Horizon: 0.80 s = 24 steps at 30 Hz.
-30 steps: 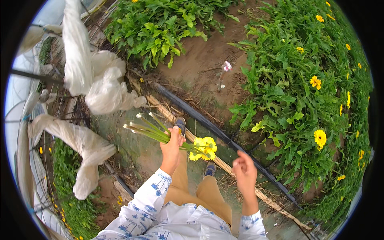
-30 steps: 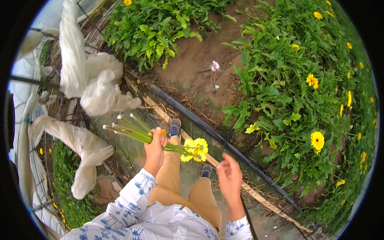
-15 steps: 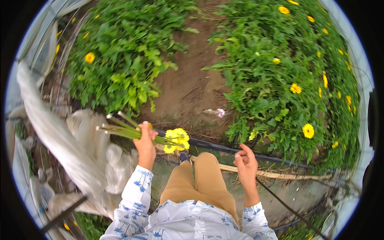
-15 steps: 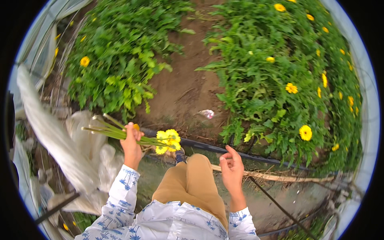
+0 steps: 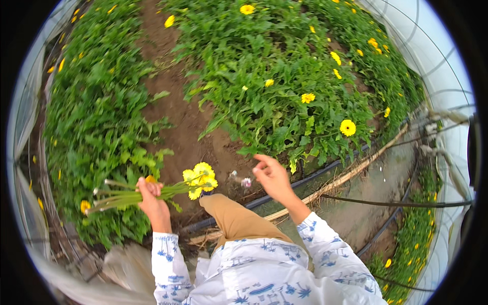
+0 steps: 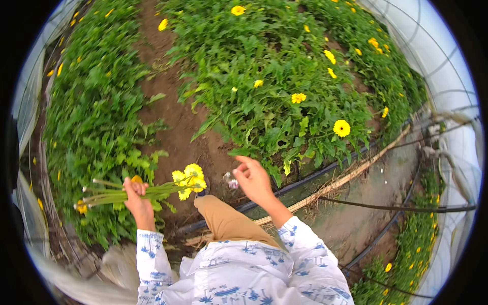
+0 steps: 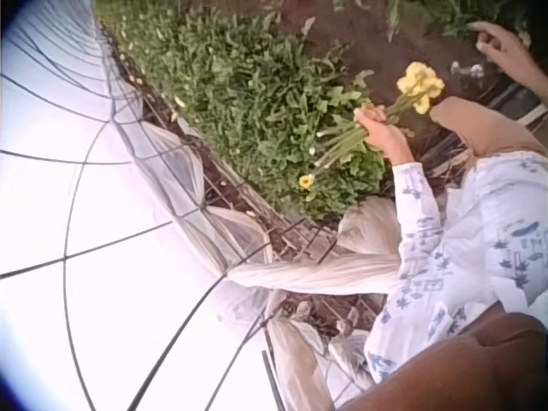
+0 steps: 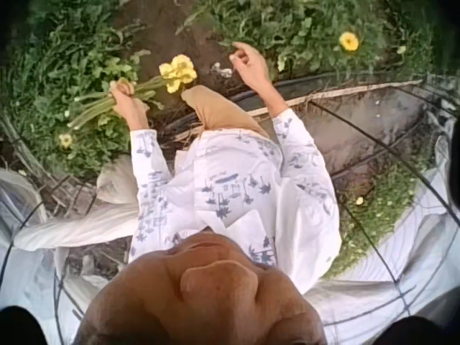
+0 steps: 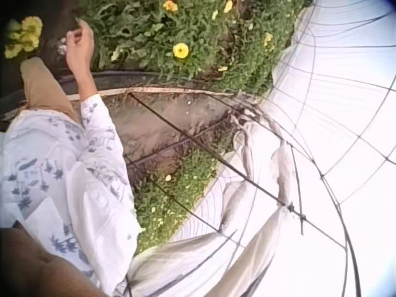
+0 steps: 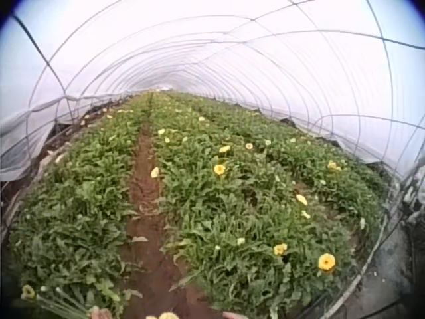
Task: The person walks through a greenhouse and repeatedly plucks yellow flowers by hand, gathering them into a growing bunch held in the left hand. The person moves between rows of plants, selecting and adding flowers to the bunch throughout the clip.
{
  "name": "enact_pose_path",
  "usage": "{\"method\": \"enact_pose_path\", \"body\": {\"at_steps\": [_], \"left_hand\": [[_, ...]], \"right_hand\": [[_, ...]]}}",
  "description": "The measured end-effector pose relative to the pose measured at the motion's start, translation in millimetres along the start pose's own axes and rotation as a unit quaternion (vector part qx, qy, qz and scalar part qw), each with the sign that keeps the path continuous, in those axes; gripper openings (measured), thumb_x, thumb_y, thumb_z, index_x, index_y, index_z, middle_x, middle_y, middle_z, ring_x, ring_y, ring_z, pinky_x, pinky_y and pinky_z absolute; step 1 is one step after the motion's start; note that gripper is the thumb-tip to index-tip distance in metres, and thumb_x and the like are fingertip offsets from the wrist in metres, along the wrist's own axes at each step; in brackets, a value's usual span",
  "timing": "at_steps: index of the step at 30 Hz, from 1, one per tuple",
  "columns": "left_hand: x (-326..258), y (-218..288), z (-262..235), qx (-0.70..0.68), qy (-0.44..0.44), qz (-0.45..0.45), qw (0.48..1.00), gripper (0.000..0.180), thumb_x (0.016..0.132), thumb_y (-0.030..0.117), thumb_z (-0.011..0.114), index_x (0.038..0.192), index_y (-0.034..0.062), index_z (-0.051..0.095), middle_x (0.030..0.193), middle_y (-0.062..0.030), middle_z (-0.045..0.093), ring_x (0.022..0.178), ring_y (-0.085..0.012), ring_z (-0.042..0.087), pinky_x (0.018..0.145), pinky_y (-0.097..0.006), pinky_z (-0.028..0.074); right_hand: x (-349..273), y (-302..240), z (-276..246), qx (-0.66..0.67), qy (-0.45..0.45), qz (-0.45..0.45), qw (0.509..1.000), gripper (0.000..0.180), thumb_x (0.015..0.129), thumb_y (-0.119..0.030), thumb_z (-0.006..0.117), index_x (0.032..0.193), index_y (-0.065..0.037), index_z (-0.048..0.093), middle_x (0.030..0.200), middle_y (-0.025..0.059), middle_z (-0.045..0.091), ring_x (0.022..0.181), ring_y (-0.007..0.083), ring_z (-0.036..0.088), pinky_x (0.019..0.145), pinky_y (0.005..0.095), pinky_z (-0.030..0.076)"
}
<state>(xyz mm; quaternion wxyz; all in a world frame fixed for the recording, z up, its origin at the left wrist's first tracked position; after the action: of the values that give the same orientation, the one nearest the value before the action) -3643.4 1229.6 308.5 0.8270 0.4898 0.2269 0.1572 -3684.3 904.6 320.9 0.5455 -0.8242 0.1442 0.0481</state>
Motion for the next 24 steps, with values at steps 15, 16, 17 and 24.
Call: {"method": "enact_pose_path", "body": {"at_steps": [15,16,17,24], "left_hand": [[174.4,49.2,143.5,0.044,-0.12,-0.082,0.988,0.04,0.099,0.026,0.047,0.065,0.0144,0.03,0.058,0.0032,0.027,0.053,-0.0106,0.028,0.062,-0.031,0.038],[179.5,48.9,157.6,0.045,-0.132,-0.09,0.986,0.039,0.099,0.026,0.047,0.065,0.0143,0.03,0.058,0.0031,0.027,0.053,-0.0106,0.027,0.062,-0.031,0.038],[184.2,50.4,172.3,0.045,-0.143,-0.098,0.984,0.039,0.099,0.027,0.047,0.066,0.0142,0.03,0.058,0.0031,0.027,0.054,-0.0106,0.027,0.062,-0.031,0.038],[213.0,20.8,300.5,0.063,-0.279,-0.131,0.949,0.038,0.098,0.025,0.048,0.066,0.0144,0.031,0.058,0.0032,0.028,0.052,-0.0096,0.028,0.06,-0.03,0.038]], "right_hand": [[96.0,-42.0,24.8,0.052,0.088,0.141,0.985,0.041,0.084,-0.019,0.064,0.121,-0.006,0.057,0.089,0.006,0.06,0.069,0.0154,0.059,0.066,0.0309,0.049],[98.9,-47.0,20.4,0.063,0.1,0.141,0.983,0.041,0.084,-0.02,0.064,0.122,-0.006,0.056,0.09,0.0061,0.06,0.069,0.0155,0.059,0.066,0.0311,0.049],[102.3,-52.9,14.9,0.072,0.111,0.14,0.981,0.041,0.084,-0.02,0.064,0.122,-0.006,0.056,0.09,0.0061,0.061,0.07,0.0157,0.06,0.066,0.0313,0.049],[110.8,-44.6,-29.5,0.114,0.269,0.16,0.943,0.045,0.086,-0.02,0.062,0.126,-0.004,0.052,0.089,0.0055,0.061,0.068,0.014,0.059,0.063,0.0304,0.049]]}}
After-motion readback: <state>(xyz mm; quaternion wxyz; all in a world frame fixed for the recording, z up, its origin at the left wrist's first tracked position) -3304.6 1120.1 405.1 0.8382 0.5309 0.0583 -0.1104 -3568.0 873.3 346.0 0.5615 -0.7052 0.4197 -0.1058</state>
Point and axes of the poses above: each hand's wrist, its own x-axis towards the middle knuckle, its own z-axis out of the palm, y = z × x, the point moved 2 cm from there along x, towards the middle knuckle
